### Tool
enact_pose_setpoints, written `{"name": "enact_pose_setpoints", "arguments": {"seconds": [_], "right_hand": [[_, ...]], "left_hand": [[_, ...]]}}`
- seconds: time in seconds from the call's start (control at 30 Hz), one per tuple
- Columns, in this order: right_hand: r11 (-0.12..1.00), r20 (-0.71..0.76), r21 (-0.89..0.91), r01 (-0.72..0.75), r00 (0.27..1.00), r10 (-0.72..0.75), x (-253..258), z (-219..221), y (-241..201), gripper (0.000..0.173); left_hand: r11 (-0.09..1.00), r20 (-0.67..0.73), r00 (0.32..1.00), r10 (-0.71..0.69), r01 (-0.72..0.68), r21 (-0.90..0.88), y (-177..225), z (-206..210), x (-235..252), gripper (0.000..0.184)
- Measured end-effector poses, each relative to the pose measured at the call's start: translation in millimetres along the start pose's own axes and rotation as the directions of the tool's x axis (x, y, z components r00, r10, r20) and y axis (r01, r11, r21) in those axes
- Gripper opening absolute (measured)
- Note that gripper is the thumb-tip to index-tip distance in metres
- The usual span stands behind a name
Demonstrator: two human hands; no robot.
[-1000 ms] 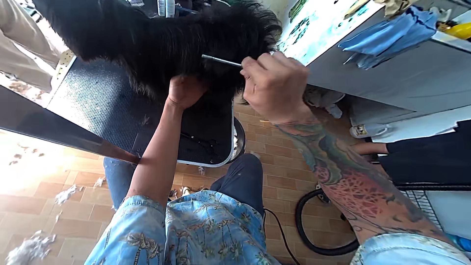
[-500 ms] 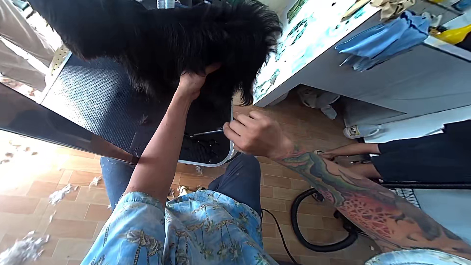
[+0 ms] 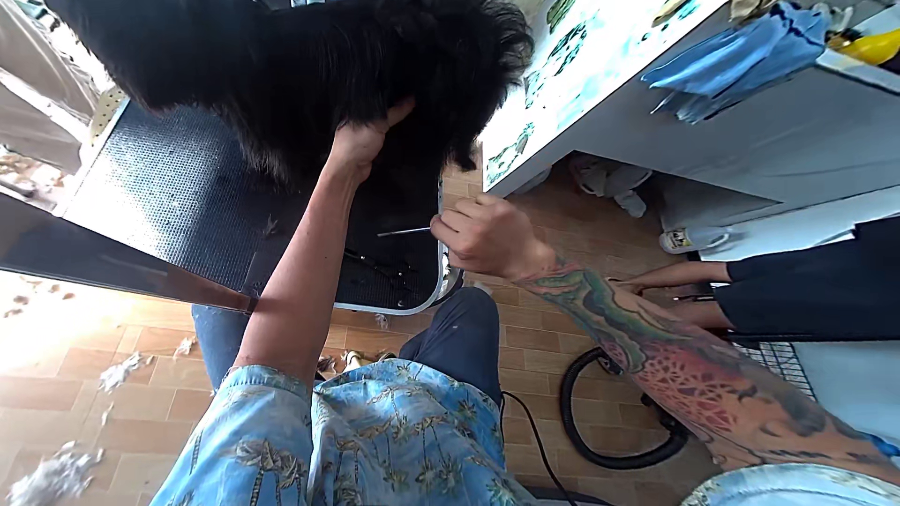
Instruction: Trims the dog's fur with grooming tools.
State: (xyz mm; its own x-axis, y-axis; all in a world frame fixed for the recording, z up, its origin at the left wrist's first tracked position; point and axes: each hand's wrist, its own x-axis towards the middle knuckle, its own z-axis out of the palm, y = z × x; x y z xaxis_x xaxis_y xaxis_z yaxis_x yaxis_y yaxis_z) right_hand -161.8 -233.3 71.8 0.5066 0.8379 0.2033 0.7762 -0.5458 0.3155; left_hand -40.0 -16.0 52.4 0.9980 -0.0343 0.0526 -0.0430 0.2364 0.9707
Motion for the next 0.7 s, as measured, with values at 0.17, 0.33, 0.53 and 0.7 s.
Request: {"name": "enact_pose_setpoints", "arguments": {"seconds": [0.17, 0.33, 0.53, 0.7], "right_hand": [[0.888, -0.216, -0.091, -0.451, 0.879, 0.424, 22, -4, 29, 0.02], [0.968, 0.064, -0.006, -0.251, 0.966, 0.251, 5, 27, -5, 0.013], [0.957, -0.218, -0.085, -0.278, 0.942, 0.255, -11, 16, -7, 0.02], [0.809, 0.074, -0.1, -0.58, 0.806, 0.587, 5, 18, 12, 0.018]], "left_hand": [[0.934, 0.202, 0.975, -0.09, 0.154, -0.324, -11, -3, 6, 0.029], [0.962, 0.267, 0.96, -0.079, 0.144, -0.233, -16, 7, 13, 0.023], [0.922, 0.505, 0.839, -0.201, -0.012, 0.387, 4, 42, 32, 0.038], [0.891, 0.473, 0.858, -0.199, -0.042, 0.452, 18, 56, 34, 0.037]]}}
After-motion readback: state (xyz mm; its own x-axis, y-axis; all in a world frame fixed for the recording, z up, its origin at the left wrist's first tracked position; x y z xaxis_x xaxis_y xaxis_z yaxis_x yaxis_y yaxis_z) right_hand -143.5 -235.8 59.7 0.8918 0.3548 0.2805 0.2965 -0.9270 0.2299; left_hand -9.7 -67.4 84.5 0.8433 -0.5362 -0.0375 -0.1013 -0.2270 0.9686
